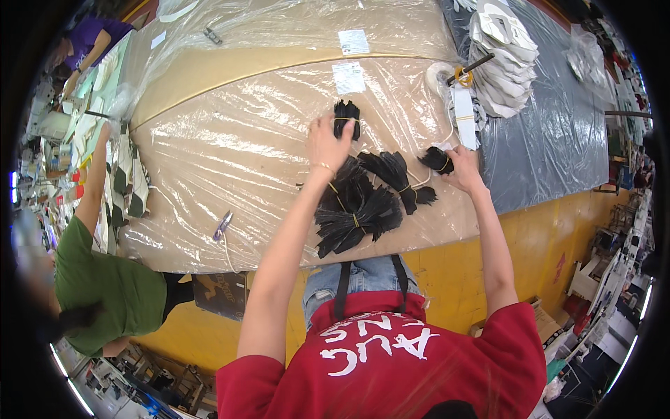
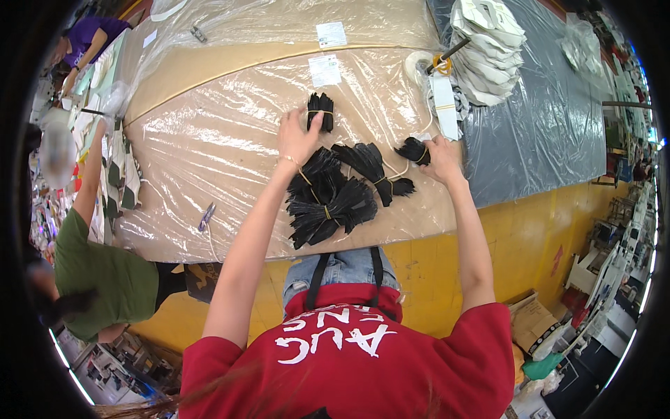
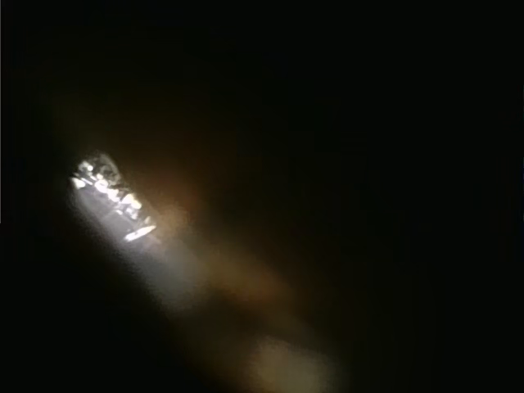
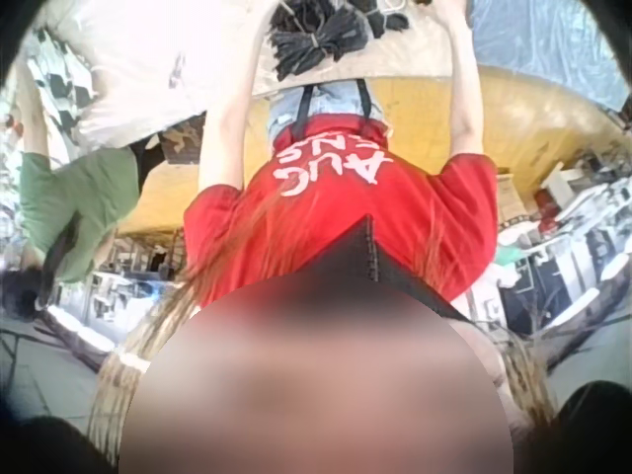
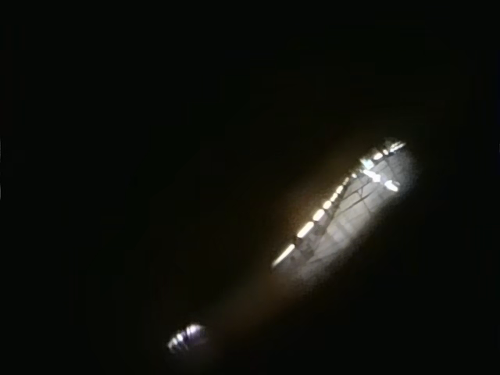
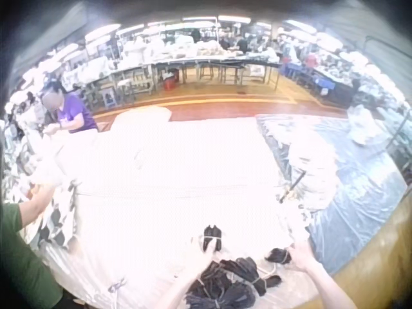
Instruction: The person ties bundles of black fabric pieces with rubber bands, gathers them, and walks to a supervisor's desk to present the bundles. The person then retrieves a clear plastic bag, places the bundles inside, and puts the bag into a larger sack. Finally, the person returns to the table and handles a stack of white fabric pieces.
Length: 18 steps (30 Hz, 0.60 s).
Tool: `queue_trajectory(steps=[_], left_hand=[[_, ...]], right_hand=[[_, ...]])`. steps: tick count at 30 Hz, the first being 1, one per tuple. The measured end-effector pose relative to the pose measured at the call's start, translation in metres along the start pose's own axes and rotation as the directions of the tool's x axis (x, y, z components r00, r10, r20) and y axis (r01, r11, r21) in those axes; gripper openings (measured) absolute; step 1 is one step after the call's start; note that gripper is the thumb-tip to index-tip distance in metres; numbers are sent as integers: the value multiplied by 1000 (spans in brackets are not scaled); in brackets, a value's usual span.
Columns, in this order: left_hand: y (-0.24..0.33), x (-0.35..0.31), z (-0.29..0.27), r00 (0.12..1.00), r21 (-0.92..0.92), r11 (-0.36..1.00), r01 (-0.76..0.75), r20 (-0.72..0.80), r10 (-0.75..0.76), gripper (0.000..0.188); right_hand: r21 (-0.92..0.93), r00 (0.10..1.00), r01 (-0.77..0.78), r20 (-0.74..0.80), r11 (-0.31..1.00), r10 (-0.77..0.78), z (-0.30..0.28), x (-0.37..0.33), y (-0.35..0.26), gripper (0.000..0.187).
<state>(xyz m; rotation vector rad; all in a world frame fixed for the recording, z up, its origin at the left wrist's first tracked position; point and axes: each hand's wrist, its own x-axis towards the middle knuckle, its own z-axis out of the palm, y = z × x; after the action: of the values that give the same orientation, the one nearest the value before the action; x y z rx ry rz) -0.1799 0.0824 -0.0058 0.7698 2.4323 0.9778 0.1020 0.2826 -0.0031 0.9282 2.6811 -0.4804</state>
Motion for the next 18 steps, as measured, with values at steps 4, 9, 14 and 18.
queue_trajectory(steps=[4, 9, 14, 18], left_hand=[[-2, 32, 20, 984, 156, 978, 135, 90, -151, 93], [7, 53, 34, 941, 276, 944, 181, 229, -248, 95], [5, 51, 1, 935, -105, 992, 64, 353, -23, 78], [-21, 15, -56, 670, -238, 884, 403, 734, -108, 73]], right_hand=[[126, 1000, -12, -16, 992, 14, -3, -9, 7, 59], [375, 977, -126, -115, 918, 181, -19, -16, 25, 56], [925, 956, -129, 21, 356, 293, -31, -32, 50, 49], [923, 891, -350, 277, 158, 359, -17, -43, 33, 52]])
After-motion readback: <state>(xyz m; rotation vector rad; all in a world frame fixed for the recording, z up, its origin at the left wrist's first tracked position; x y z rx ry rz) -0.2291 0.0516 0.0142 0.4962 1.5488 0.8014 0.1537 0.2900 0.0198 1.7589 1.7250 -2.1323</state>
